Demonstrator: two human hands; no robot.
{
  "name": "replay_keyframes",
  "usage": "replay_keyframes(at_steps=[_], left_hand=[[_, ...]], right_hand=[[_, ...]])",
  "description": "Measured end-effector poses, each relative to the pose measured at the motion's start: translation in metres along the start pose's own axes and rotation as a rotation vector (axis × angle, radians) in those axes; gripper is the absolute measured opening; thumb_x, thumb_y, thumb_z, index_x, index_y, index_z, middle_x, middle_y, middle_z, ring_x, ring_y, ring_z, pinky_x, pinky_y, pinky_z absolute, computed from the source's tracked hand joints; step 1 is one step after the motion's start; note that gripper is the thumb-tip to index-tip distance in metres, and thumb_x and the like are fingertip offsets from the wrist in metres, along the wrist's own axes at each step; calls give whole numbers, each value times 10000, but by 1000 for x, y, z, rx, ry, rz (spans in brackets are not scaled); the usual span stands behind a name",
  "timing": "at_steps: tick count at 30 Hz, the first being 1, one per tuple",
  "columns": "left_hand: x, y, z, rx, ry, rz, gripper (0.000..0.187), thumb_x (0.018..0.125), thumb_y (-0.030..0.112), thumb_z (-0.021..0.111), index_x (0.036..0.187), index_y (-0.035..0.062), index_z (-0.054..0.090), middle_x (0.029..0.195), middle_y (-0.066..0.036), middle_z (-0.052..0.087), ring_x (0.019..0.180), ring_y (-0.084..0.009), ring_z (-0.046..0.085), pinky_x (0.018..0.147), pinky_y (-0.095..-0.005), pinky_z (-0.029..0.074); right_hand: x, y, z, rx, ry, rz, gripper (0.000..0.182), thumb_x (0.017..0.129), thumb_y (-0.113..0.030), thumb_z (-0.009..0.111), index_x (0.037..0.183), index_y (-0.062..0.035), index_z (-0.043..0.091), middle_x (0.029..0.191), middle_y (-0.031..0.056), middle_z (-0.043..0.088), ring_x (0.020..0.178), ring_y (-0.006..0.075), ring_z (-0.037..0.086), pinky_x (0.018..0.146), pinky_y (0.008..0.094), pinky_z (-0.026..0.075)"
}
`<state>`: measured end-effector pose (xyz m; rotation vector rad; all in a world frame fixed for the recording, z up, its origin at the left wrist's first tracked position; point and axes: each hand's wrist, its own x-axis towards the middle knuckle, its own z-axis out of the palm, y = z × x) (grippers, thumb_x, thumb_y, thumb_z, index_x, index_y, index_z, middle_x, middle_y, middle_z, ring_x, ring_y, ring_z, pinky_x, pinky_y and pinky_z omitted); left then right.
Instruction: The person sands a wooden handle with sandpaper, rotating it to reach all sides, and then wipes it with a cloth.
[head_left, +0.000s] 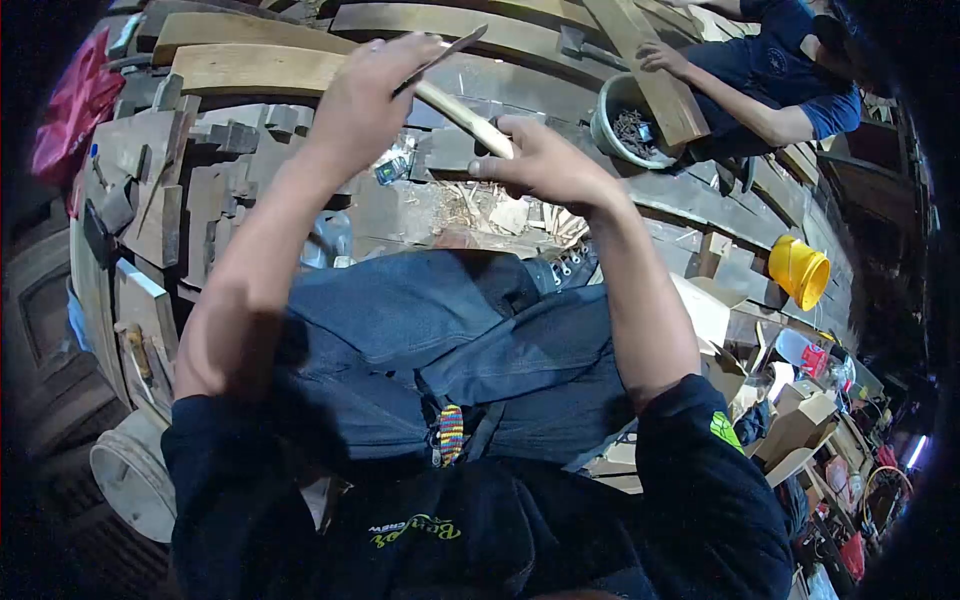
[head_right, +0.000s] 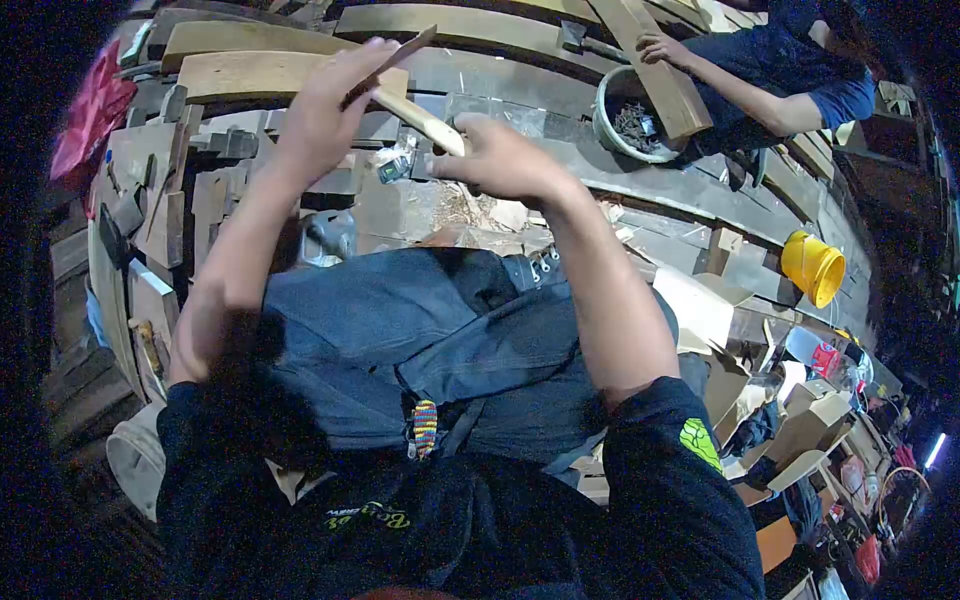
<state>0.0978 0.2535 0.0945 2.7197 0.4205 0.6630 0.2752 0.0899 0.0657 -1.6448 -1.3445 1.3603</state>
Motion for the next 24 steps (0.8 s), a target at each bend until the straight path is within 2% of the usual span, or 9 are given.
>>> replay_keyframes(at_steps=[2,6,12,14,17,18,20,23,24], left_hand=[[-7,9,5,2,-110,-43,448,932,261,625,1350,111,559,1267,-143,631,1200,-289,584,1099,-466,342],[-6,34,3,53,-231,45,442,950,281,601,1379,192,543,1310,-97,616,1274,-250,537,1185,-552,154],[-2,9,0,199,-156,157,308,993,295,528,1246,177,657,1250,-52,659,1308,-241,511,1177,-539,182],[-1,-1,-7,321,-21,-13,313,993,285,526,1254,166,651,1252,-43,660,1306,-242,516,1170,-542,193],[-2,38,5,181,-116,144,300,942,250,597,1220,155,662,1246,-31,664,1303,-226,522,1147,-559,240],[-4,51,10,119,-143,238,300,917,255,629,1195,150,667,1241,-24,665,1288,-214,536,1133,-572,256],[3,54,4,81,-120,221,293,895,230,649,1183,182,674,1244,-18,663,1297,-203,528,1146,-566,236],[8,15,-13,319,-14,56,315,981,258,538,1273,218,649,1327,-22,622,1371,-231,450,1195,-501,98],[7,10,-15,362,15,-2,330,981,294,537,1281,206,645,1328,-22,621,1383,-244,434,1186,-516,120]], right_hand=[[1,2,2,168,-14,104,405,807,-310,749,981,37,634,758,97,637,634,148,600,556,314,474],[-4,-9,0,236,-37,137,335,871,-199,696,1080,31,569,781,22,599,633,71,548,539,230,439],[-6,-15,4,374,-33,114,268,876,-153,662,1064,18,574,762,4,585,625,64,544,539,223,434],[-6,-14,2,449,-48,99,245,877,-151,665,1039,15,583,756,2,580,613,67,540,537,221,433],[-4,-16,2,418,12,137,264,875,-140,671,1066,19,583,777,33,598,618,90,567,541,239,457],[-12,-18,12,554,200,148,288,886,-123,647,1114,32,564,809,53,604,626,110,583,543,253,467],[-14,-13,13,640,208,80,296,883,-95,636,1132,40,549,823,57,594,617,116,580,538,258,468],[-10,-17,5,745,-57,49,235,869,-82,642,1068,14,561,753,11,530,571,86,519,513,240,430],[-11,-19,4,733,-89,38,225,871,-87,638,1060,9,562,742,1,517,568,81,510,510,236,423]])
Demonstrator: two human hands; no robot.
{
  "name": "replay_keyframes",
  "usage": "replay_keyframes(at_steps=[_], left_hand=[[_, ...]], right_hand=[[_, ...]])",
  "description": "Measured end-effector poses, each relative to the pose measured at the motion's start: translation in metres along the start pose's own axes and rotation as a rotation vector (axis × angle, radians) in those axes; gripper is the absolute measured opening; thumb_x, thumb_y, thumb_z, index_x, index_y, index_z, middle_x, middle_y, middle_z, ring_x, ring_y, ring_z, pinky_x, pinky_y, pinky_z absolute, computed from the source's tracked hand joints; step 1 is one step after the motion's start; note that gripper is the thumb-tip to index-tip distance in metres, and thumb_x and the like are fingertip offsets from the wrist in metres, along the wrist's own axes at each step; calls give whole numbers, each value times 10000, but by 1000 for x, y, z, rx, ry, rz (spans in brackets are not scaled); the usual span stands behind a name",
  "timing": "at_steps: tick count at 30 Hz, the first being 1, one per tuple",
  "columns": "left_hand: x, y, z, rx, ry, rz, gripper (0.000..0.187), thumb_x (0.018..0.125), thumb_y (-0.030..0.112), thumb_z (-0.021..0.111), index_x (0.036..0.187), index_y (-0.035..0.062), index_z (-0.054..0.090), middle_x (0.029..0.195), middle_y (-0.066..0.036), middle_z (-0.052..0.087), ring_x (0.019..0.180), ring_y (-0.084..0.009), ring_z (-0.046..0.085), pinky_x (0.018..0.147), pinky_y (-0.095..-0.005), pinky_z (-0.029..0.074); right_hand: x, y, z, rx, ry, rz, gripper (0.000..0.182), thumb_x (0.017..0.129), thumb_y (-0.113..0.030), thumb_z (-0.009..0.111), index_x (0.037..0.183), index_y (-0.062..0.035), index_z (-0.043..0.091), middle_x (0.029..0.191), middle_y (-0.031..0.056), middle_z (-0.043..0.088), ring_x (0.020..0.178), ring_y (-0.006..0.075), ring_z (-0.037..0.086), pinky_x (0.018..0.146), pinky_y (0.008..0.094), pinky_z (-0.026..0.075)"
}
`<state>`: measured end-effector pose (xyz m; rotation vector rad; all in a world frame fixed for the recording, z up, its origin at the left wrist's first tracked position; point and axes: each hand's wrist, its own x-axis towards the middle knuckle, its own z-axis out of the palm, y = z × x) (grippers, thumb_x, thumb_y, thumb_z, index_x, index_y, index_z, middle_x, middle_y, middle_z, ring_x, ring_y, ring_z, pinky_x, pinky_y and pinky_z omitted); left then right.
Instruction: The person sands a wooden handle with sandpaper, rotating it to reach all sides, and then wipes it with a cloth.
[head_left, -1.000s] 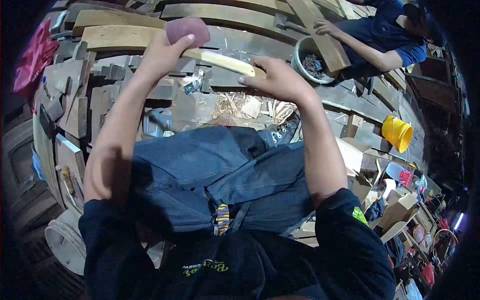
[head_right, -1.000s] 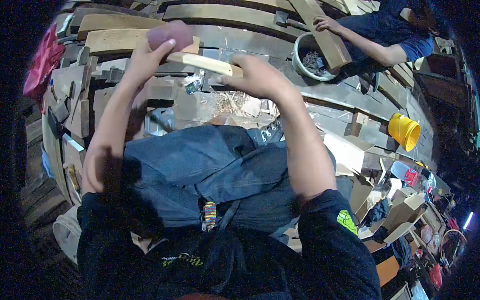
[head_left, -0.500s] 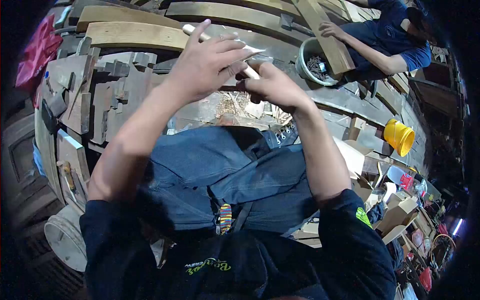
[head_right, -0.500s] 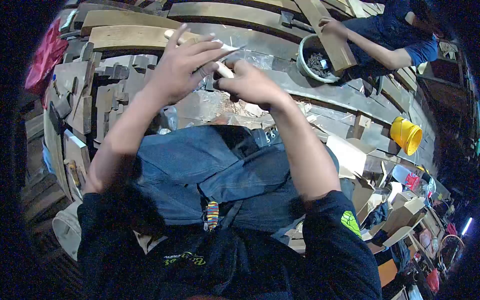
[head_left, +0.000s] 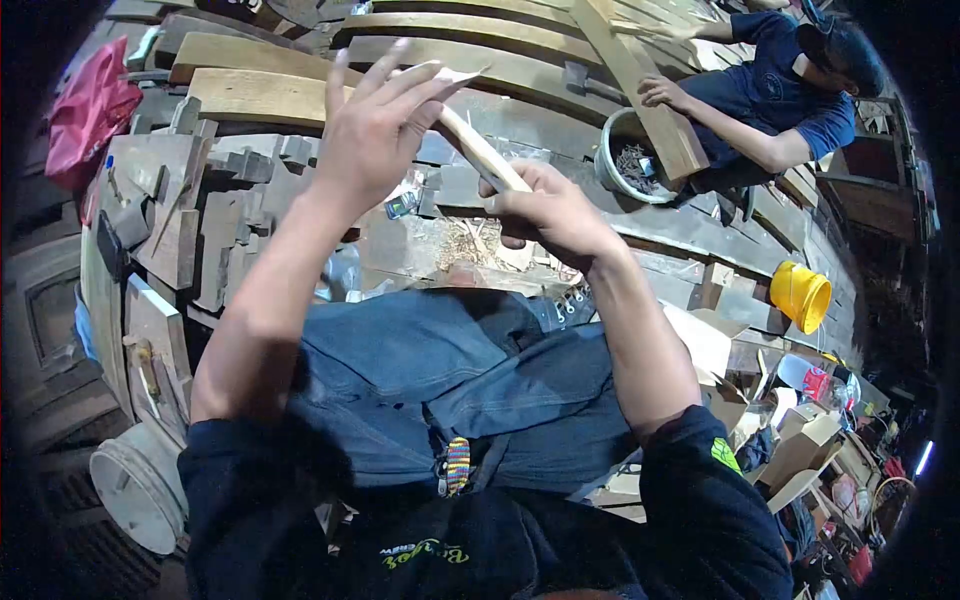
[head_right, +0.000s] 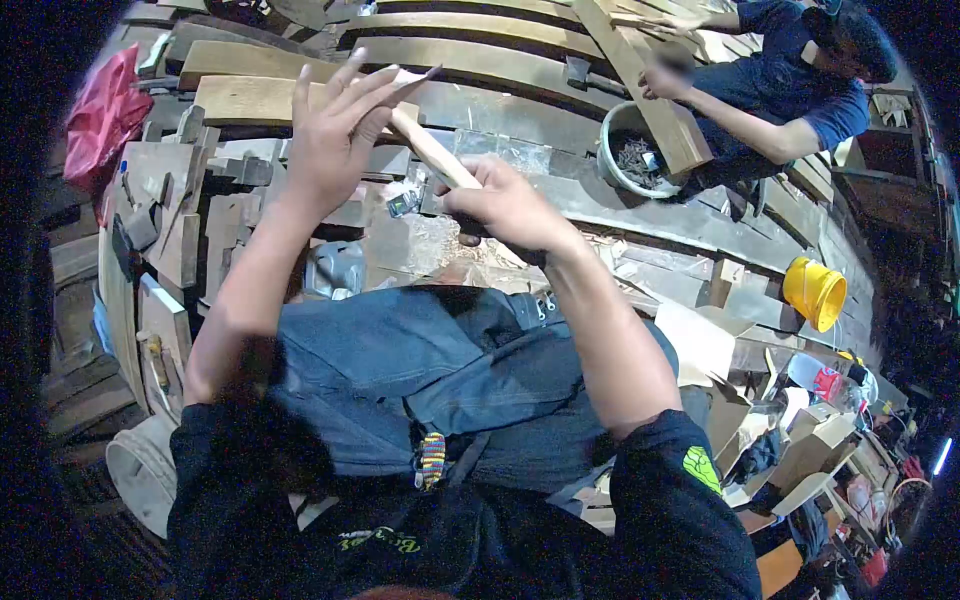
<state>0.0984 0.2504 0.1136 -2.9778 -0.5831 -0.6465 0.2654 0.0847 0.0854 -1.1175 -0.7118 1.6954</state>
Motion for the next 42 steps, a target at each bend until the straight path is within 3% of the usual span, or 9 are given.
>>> replay_keyframes(at_steps=[6,12,17,22,26,30,35,38,42], left_hand=[[-7,55,0,-307,-135,219,383,872,263,683,1250,211,658,1361,10,599,1399,-179,415,1209,-536,62],[-7,6,5,-53,-54,-42,334,966,201,567,1292,189,636,1349,-58,609,1422,-256,382,1176,-567,59],[-7,44,1,-224,-135,221,336,902,294,656,1237,274,669,1368,40,594,1424,-210,375,1196,-580,21],[-2,2,-5,-69,-22,-96,296,955,296,581,1221,217,683,1365,13,600,1437,-215,353,1182,-574,33],[-5,54,-11,-276,-186,196,351,905,271,642,1255,251,655,1393,52,575,1441,-216,347,1191,-572,38],[-3,9,6,1,-55,74,359,905,257,635,1263,246,653,1394,18,576,1438,-228,354,1185,-577,45],[-5,22,-2,-118,-66,1,317,964,237,539,1258,251,657,1398,4,574,1432,-242,365,1177,-602,58],[-10,58,-3,-237,-194,264,336,942,177,550,1240,280,664,1387,11,582,1435,-231,359,1184,-603,34],[0,4,2,27,11,23,322,943,224,565,1248,257,664,1366,3,599,1430,-233,366,1174,-601,24]], right_hand=[[-7,5,0,-103,258,-67,407,821,-76,662,1201,32,562,856,44,622,698,96,581,575,249,476],[0,8,0,-83,132,-3,259,861,-73,649,1100,-2,577,790,37,577,602,104,561,525,246,455],[-7,8,-6,21,152,-57,217,870,-77,633,1074,-13,596,745,21,564,587,85,523,514,264,434],[-4,3,0,141,-45,59,210,873,-62,593,1074,-10,569,705,12,513,484,79,440,483,247,373],[-8,16,-7,196,186,40,191,916,-80,550,1089,-3,570,695,10,505,453,69,403,496,244,362],[-5,5,-13,321,-203,90,234,947,-104,545,1141,26,560,698,34,532,427,61,373,507,243,365],[-9,-4,-1,156,-158,90,269,947,-133,617,1143,42,554,780,51,578,649,129,564,607,264,474],[-12,12,-20,154,-35,38,268,911,-97,659,1156,-17,584,816,29,605,663,97,576,553,247,436],[-8,-3,0,43,-75,81,287,868,-148,717,1089,-38,572,715,-2,527,527,79,474,451,222,325]])
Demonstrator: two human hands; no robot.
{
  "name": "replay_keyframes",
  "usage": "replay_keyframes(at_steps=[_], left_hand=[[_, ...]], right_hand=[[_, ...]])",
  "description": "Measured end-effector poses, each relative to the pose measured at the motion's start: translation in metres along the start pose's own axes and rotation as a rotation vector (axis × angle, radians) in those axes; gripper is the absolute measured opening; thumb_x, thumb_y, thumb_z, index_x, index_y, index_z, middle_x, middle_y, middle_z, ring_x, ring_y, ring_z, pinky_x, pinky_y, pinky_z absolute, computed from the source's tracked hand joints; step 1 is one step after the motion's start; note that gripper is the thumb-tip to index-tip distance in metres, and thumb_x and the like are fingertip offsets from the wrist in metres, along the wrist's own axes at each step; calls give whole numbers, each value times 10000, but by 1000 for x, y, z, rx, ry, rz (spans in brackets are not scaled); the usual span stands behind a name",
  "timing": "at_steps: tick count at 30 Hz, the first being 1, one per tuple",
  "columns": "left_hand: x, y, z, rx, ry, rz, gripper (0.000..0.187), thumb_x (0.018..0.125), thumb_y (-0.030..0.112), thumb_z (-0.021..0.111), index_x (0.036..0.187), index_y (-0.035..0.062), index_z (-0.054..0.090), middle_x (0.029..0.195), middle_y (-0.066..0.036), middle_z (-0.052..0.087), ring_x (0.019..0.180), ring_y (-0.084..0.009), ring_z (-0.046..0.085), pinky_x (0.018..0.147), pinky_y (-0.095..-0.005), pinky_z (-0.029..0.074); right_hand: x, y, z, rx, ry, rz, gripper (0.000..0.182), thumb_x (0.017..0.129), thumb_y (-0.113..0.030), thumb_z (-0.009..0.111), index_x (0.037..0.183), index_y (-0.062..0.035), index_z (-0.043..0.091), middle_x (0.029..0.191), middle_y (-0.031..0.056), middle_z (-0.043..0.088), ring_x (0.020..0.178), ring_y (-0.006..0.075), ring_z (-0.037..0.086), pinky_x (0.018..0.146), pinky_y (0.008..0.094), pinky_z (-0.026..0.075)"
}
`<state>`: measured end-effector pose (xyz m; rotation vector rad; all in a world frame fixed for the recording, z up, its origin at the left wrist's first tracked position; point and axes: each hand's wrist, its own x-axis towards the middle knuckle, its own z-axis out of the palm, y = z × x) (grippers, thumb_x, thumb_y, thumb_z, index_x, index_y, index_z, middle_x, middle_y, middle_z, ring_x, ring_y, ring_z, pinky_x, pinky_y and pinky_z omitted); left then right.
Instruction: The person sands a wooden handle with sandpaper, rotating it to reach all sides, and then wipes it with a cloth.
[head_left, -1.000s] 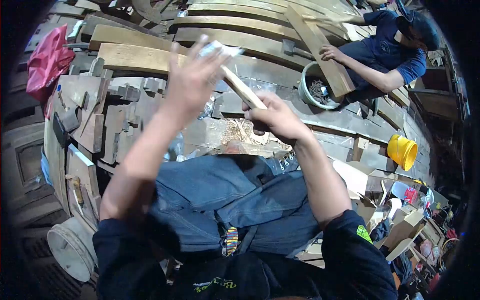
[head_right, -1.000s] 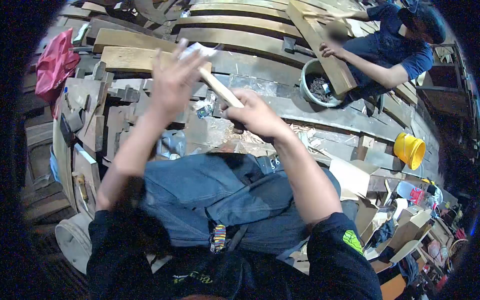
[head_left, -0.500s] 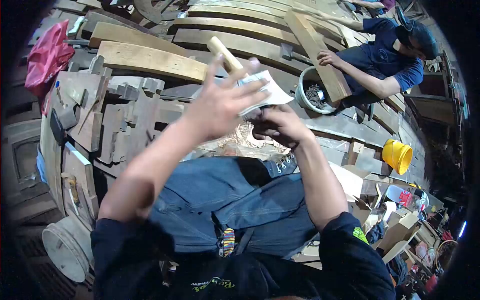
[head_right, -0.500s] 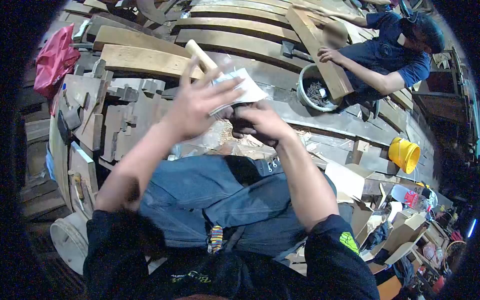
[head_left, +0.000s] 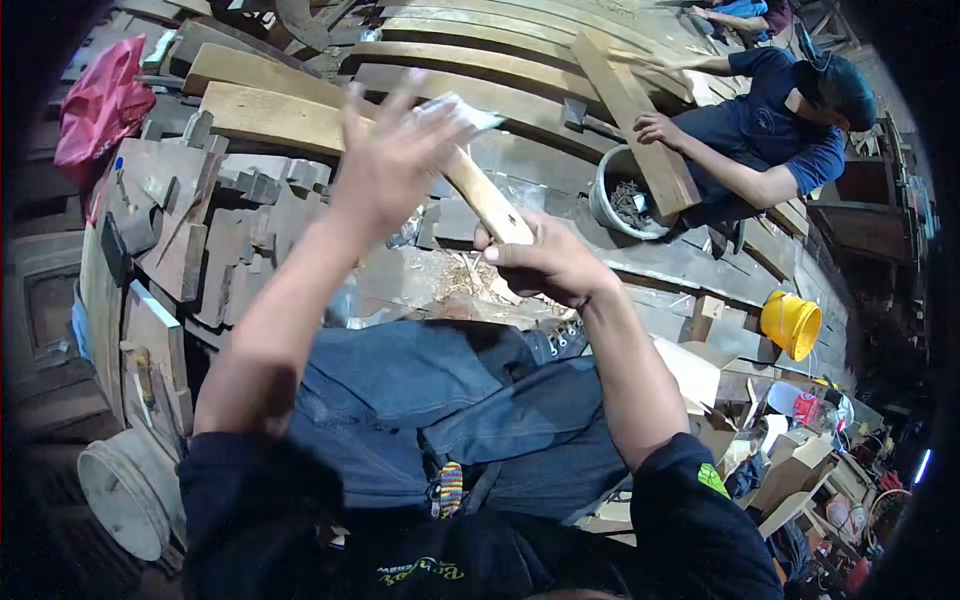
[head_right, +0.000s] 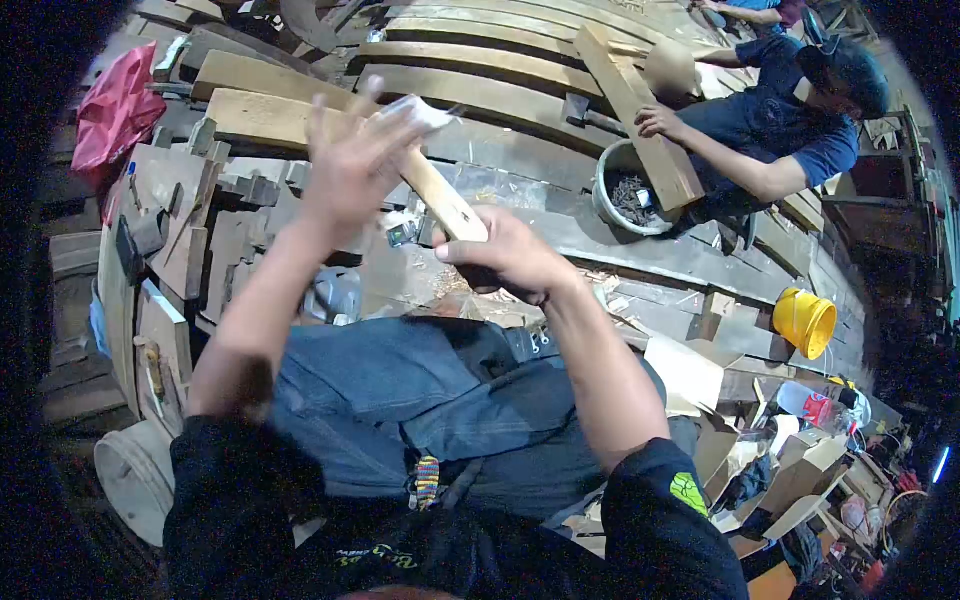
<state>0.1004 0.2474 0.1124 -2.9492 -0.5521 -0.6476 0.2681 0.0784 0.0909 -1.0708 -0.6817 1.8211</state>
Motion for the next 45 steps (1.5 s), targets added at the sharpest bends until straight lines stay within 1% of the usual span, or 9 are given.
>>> replay_keyframes(at_steps=[6,12,20,24,27,31,34,39,45], left_hand=[[-5,57,-5,-280,-77,139,444,743,157,659,1175,255,689,1338,46,617,1417,-213,387,1178,-608,23],[6,-2,-15,-10,-31,-38,309,1005,305,494,1255,225,656,1416,1,561,1449,-250,324,1166,-579,6],[1,41,-9,-218,-17,183,443,798,175,669,1235,246,672,1407,51,567,1448,-223,341,1193,-565,-6],[4,-9,-13,-115,102,-110,331,914,277,598,1235,277,677,1355,22,609,1437,-255,351,1177,-579,14],[-3,23,-15,-163,17,-45,326,921,288,593,1236,274,677,1365,19,602,1441,-263,340,1172,-577,28],[0,28,-14,-169,-9,194,376,997,333,492,1340,230,606,1481,-4,493,1474,-259,271,1183,-548,0],[1,-1,-15,-41,19,-89,378,998,314,481,1345,223,602,1494,-17,480,1471,-262,279,1176,-536,37],[-2,32,-9,-148,-30,182,393,945,365,568,1312,239,625,1459,23,517,1454,-239,319,1189,-559,-23],[-2,12,-12,-24,24,-6,361,973,294,521,1319,260,621,1476,19,499,1478,-255,269,1197,-529,-4]], right_hand=[[-4,6,0,168,186,-55,282,838,-143,733,1053,-37,584,713,-1,550,506,75,483,446,222,337],[-4,0,3,23,101,-2,237,811,-140,745,964,-84,571,670,-41,493,480,53,435,430,225,303],[-9,-4,0,315,57,77,147,914,-112,628,997,-30,540,610,-16,432,455,51,373,399,218,272],[-6,-7,5,342,-113,107,213,958,-163,590,1101,-29,506,552,-54,368,396,17,309,356,185,233],[-7,-2,-3,458,-222,-35,288,1011,-218,511,1242,-48,485,548,-29,385,345,32,298,311,177,223],[-11,-4,5,200,62,-117,403,903,-135,665,1253,-33,493,670,-17,472,511,64,454,445,211,378],[-5,-3,0,-104,72,-46,413,869,-214,737,1191,-26,558,808,-5,600,678,60,558,526,184,399],[-7,-1,0,13,146,-63,382,838,-224,770,1120,-34,594,765,-12,585,604,61,538,485,205,401],[-6,-3,9,-96,117,-27,311,826,-220,760,998,-52,563,676,-25,534,476,45,481,391,208,388]])
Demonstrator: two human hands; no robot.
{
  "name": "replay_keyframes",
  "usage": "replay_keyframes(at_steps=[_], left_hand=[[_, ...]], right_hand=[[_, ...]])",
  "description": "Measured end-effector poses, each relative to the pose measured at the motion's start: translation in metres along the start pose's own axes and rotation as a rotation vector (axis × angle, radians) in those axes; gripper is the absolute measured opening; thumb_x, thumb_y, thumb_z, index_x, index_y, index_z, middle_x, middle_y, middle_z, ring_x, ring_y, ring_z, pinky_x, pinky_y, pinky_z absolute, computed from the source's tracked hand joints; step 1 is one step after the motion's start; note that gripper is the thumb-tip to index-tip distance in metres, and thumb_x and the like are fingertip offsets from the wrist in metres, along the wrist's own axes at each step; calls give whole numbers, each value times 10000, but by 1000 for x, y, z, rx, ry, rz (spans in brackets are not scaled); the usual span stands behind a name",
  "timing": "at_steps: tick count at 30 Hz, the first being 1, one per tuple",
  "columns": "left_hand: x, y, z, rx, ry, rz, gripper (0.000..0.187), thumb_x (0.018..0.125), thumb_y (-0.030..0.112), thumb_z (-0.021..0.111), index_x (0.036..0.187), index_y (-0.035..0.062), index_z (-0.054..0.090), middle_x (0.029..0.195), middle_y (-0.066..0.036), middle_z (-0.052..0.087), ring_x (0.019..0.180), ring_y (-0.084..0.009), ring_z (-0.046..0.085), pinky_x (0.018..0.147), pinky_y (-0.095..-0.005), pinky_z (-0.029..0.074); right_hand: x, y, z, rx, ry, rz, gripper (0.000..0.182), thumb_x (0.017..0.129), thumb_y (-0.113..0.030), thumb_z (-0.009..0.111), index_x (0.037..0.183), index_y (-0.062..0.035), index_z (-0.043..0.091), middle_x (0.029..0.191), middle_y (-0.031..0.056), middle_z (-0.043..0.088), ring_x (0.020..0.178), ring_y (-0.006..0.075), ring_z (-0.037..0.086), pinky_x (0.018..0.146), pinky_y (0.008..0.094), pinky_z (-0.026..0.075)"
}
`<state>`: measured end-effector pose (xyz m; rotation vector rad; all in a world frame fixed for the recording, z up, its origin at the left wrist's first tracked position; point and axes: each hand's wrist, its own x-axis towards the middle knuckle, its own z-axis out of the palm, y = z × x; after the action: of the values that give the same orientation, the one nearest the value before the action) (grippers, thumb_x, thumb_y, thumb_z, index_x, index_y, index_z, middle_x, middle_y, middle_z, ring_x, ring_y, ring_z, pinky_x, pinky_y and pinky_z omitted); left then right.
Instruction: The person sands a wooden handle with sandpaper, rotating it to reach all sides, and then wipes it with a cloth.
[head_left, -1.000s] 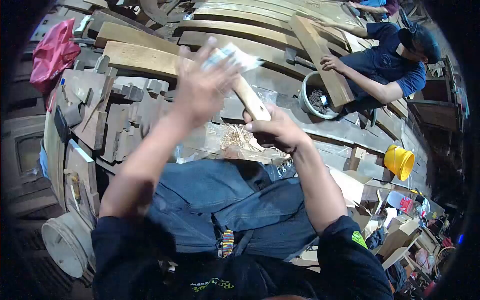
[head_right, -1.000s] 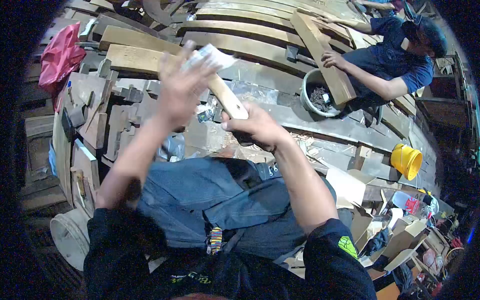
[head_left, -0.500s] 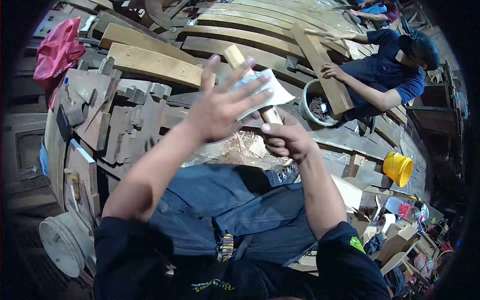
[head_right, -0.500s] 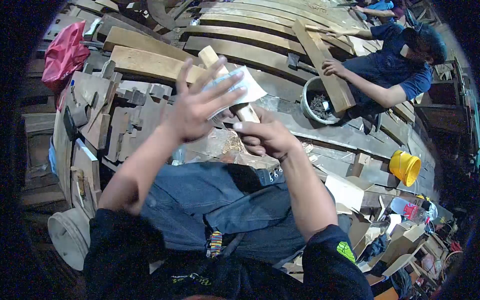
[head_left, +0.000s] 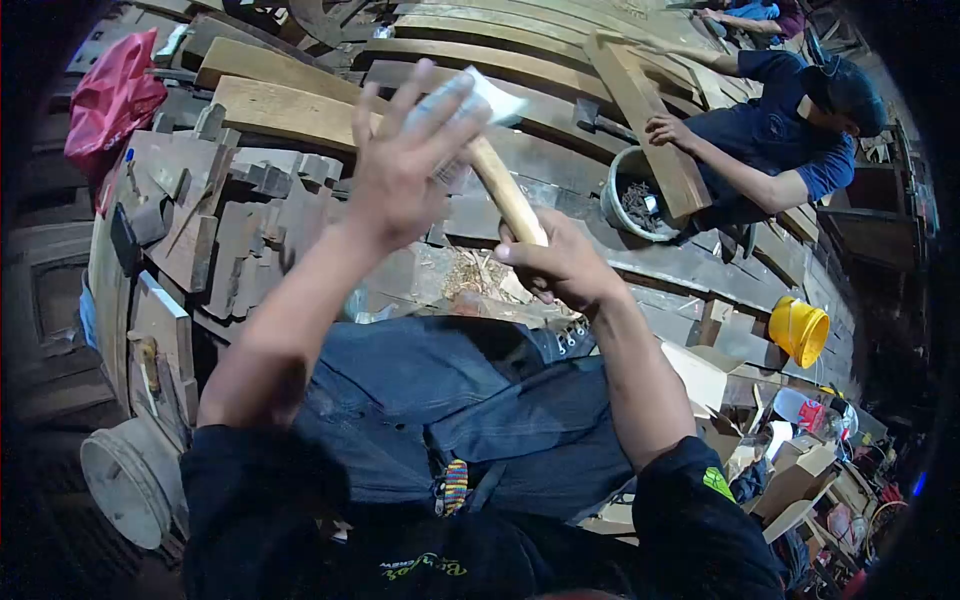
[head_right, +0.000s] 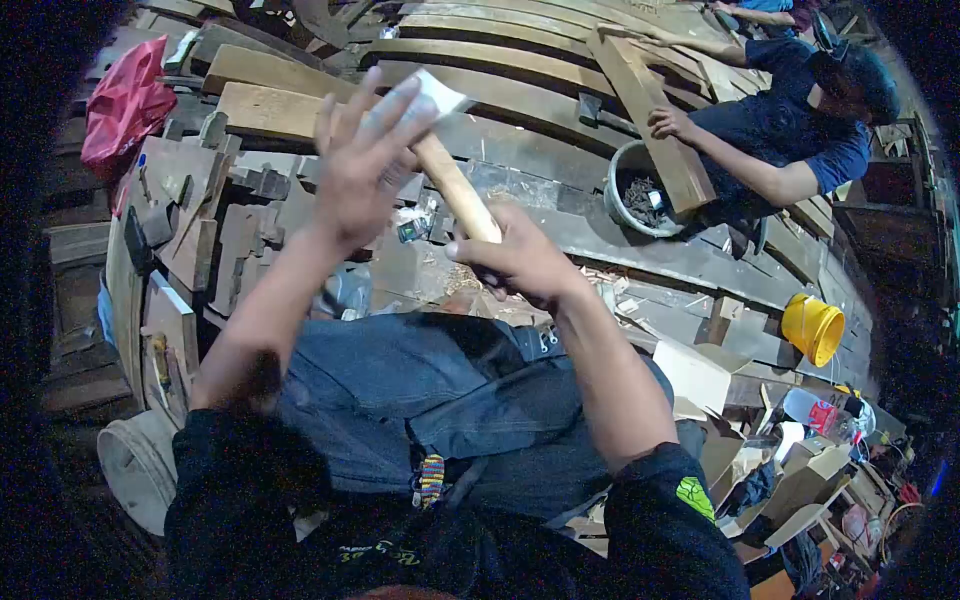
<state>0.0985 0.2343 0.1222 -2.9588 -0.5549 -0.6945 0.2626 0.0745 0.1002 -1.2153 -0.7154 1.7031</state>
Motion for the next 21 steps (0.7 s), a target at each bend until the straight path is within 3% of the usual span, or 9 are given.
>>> replay_keyframes(at_steps=[3,5,7,9,11,13,17,19,21], left_hand=[[-2,30,-6,-189,-75,210,440,875,231,586,1310,279,627,1484,32,492,1459,-242,317,1207,-512,7],[3,6,5,-8,55,210,377,931,264,544,1296,267,640,1471,24,508,1451,-248,329,1197,-510,24],[7,-8,-6,9,59,26,344,1008,315,467,1295,247,643,1460,-17,518,1447,-263,331,1174,-513,65],[1,8,2,-141,82,-65,356,907,245,610,1258,271,663,1423,25,554,1442,-226,333,1183,-544,27],[-4,30,6,-121,21,193,340,864,242,651,1198,289,693,1344,51,612,1412,-226,389,1195,-566,28],[3,26,1,-137,69,195,323,874,259,651,1192,281,697,1370,52,594,1425,-215,365,1190,-554,32],[5,-5,-2,13,106,-25,329,910,319,618,1228,263,679,1410,30,562,1444,-246,323,1176,-541,33],[1,18,2,-54,81,-3,325,908,329,616,1219,262,681,1415,31,557,1437,-242,337,1179,-551,41],[-2,32,-2,-111,-47,163,330,900,327,621,1216,257,681,1417,33,553,1430,-241,350,1179,-559,44]], right_hand=[[-4,-4,3,175,3,-49,289,816,-153,754,951,-40,525,617,-7,512,391,61,431,349,216,331],[-6,-9,4,-8,88,-25,289,802,-136,753,939,-43,517,597,-10,501,398,65,436,352,231,323],[2,2,-3,-48,33,-11,301,797,-142,762,931,-58,506,589,-18,490,408,63,441,363,230,327],[4,3,-2,-8,33,-51,290,787,-120,764,916,-56,512,636,-14,520,426,60,452,383,215,343],[3,7,-8,113,41,-64,302,780,-116,766,946,-44,524,657,-9,533,446,60,469,386,211,346],[-1,1,-6,68,60,-86,309,779,-121,766,963,-39,532,655,-7,535,459,58,472,392,209,347],[1,1,-5,-86,67,-83,286,791,-142,757,964,-31,558,646,-24,512,464,64,469,410,231,362],[-2,-3,-5,-164,129,-34,329,762,-152,738,1001,-11,562,689,-1,549,525,75,510,437,248,394],[-2,1,-7,-50,112,-143,339,767,-151,737,1025,-13,566,689,-4,554,541,68,520,449,237,401]])
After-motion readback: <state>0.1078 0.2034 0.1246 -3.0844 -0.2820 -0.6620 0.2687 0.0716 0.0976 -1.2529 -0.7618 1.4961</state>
